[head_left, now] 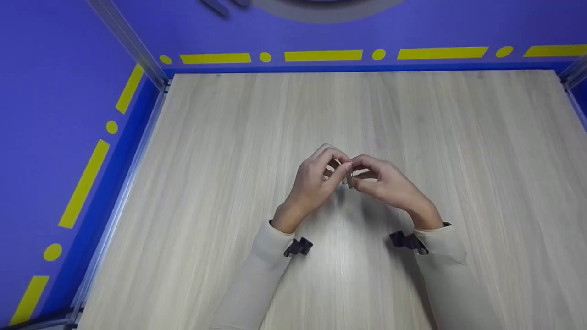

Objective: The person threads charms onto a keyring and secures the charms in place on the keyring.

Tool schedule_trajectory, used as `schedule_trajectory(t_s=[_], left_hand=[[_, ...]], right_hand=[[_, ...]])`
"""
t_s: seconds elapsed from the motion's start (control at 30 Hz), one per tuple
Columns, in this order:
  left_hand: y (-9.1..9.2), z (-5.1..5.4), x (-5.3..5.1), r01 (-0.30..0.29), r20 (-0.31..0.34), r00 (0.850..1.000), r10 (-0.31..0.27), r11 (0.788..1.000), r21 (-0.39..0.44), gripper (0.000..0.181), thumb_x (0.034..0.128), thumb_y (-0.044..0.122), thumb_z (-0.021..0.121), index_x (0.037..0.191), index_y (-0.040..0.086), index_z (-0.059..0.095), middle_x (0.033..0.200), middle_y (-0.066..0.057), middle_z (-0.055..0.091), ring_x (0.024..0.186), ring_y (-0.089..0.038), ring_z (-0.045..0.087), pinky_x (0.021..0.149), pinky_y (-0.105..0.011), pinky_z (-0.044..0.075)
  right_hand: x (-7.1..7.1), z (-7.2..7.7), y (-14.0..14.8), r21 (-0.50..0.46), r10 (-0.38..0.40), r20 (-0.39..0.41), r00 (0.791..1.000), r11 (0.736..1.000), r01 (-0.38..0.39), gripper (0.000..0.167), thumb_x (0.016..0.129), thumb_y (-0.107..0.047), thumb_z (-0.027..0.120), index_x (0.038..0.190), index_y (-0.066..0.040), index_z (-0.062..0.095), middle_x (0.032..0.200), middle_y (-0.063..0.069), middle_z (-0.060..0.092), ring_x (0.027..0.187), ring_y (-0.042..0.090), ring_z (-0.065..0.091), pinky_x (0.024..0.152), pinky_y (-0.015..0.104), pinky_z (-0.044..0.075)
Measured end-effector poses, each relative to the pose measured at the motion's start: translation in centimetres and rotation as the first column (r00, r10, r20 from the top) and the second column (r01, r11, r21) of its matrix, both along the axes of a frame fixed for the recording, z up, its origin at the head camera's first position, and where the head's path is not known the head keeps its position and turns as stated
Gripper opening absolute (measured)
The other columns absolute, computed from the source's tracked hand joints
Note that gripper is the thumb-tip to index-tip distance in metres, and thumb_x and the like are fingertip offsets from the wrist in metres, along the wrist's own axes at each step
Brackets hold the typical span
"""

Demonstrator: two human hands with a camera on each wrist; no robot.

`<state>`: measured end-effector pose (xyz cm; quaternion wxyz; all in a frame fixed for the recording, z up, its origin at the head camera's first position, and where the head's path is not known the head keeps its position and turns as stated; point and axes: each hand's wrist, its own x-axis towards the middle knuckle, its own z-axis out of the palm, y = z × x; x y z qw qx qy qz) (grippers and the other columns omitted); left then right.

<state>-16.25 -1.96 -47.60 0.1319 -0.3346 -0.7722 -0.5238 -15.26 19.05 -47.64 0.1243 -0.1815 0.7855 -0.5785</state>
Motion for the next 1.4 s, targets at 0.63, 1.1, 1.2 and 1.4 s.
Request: schedule_trajectory(t_s=[0.63,1.1,1.2,1.4], left_hand=[[-0.4,0.4,-0.2,-0.003,0.017,1.0,0.003,0.999,0.048,0.009,0.1053,0.01,0.067,0.104,0.002,0.065,0.102,-0.006,0.066,0.088,-0.017,0.069,0.068,-0.03,0.061],[-0.7,-0.2,-0.7,-0.104,0.16,0.982,0.099,0.994,0.026,0.006,0.1007,0.004,0.073,0.104,0.0,0.07,0.102,-0.008,0.069,0.086,-0.014,0.071,0.076,-0.022,0.06],[-0.8,-0.2,-0.7,-0.103,0.202,0.974,0.098,0.995,0.013,0.008,0.0993,0.004,0.075,0.104,0.0,0.071,0.103,-0.008,0.07,0.087,-0.013,0.071,0.077,-0.022,0.06],[-0.9,-0.2,-0.8,-0.08,0.283,0.956,0.081,0.997,-0.014,0.013,0.096,0.005,0.079,0.106,-0.001,0.073,0.102,-0.007,0.073,0.086,-0.009,0.071,0.077,-0.022,0.06]], right_hand=[[-0.7,-1.6,0.3,0.069,0.001,0.013,1.0,0.998,-0.002,0.015,0.099,0.0,0.072,0.113,0.003,0.071,0.114,0.014,0.071,0.109,0.03,0.071,0.095,0.033,0.058],[-1.1,-1.3,1.4,-0.066,-0.109,0.085,0.99,0.991,0.115,0.017,0.1,0.005,0.069,0.115,0.011,0.066,0.111,0.022,0.071,0.095,0.024,0.074,0.09,0.038,0.062],[-1.1,-1.2,1.7,-0.102,-0.136,0.082,0.987,0.984,0.144,0.016,0.101,0.005,0.068,0.115,0.013,0.065,0.113,0.024,0.069,0.096,0.027,0.075,0.09,0.039,0.062],[-1.1,-0.7,2.2,-0.099,-0.199,0.043,0.979,0.974,0.203,0.017,0.103,-0.001,0.068,0.114,0.012,0.066,0.111,0.024,0.072,0.094,0.023,0.075,0.09,0.034,0.061]])
